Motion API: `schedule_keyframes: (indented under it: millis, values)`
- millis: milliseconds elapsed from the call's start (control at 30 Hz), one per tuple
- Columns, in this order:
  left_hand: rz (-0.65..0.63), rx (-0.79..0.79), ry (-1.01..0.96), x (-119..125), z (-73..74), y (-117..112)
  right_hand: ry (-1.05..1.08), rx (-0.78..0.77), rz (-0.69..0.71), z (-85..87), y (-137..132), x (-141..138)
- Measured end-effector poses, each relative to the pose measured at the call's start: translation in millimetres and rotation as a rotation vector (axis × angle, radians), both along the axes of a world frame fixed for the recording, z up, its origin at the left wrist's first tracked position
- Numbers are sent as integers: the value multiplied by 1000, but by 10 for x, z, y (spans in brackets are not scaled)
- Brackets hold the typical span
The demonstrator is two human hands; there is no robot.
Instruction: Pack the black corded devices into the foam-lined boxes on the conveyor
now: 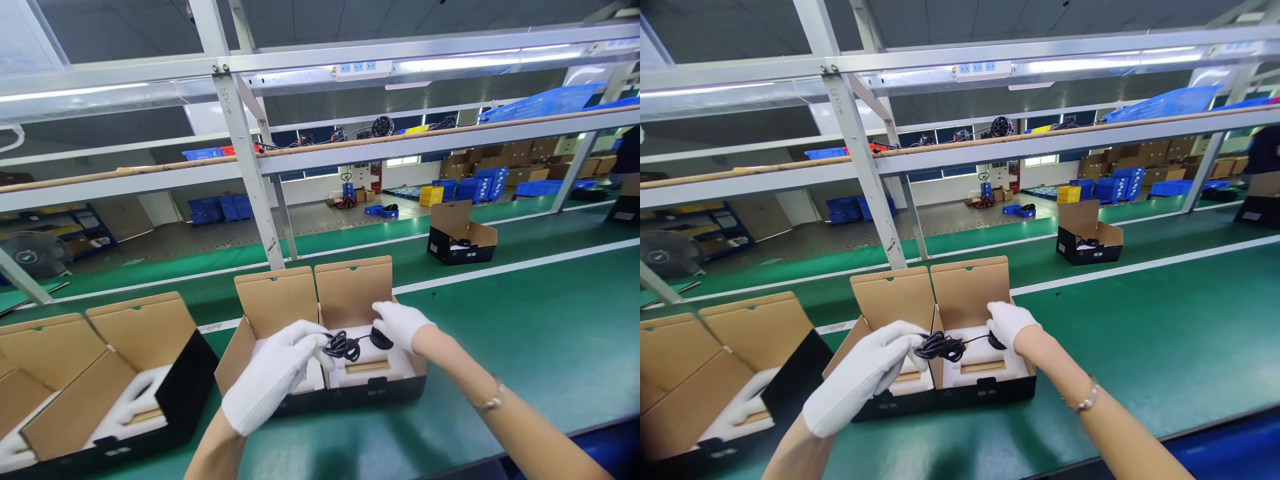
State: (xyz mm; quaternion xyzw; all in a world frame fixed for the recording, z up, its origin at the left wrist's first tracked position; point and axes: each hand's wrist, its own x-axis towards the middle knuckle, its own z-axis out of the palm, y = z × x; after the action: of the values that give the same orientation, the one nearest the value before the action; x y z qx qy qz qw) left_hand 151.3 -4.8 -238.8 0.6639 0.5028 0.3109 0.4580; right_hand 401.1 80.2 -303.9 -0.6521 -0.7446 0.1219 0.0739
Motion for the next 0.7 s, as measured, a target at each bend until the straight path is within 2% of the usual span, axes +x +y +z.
schedule_keyframes:
  millis: [67, 133, 200, 267, 333, 367, 433, 533, 633, 700]
  values:
    - [-12, 65, 49, 67, 9, 102, 195, 81, 175, 269, -168, 49]
    - [-48, 195, 110, 169, 35, 218, 413, 150, 351, 497, -338, 23]
    - [-50, 362, 182, 289, 56, 351, 556, 227, 390, 611, -442, -47]
    - [16, 500, 252, 399, 41, 504, 666, 292, 295, 592, -439, -100]
    - [71, 540, 295, 488, -16, 667, 824, 247, 221, 472, -347, -95]
    - [58, 533, 312, 528, -54, 743, 900, 211, 218, 395, -287, -71]
    - [-59, 470, 319, 613, -123, 862, 981, 164, 253, 250, -182, 2]
    - [-350, 340, 287, 771, -157, 962, 904, 163, 290, 136, -128, 137]
    - [-600, 238, 302, 950, -112, 1049, 733, 200, 327, 150, -165, 290]
    - [-684, 174, 343, 1066, -74, 1131, 537, 268, 354, 195, -190, 396]
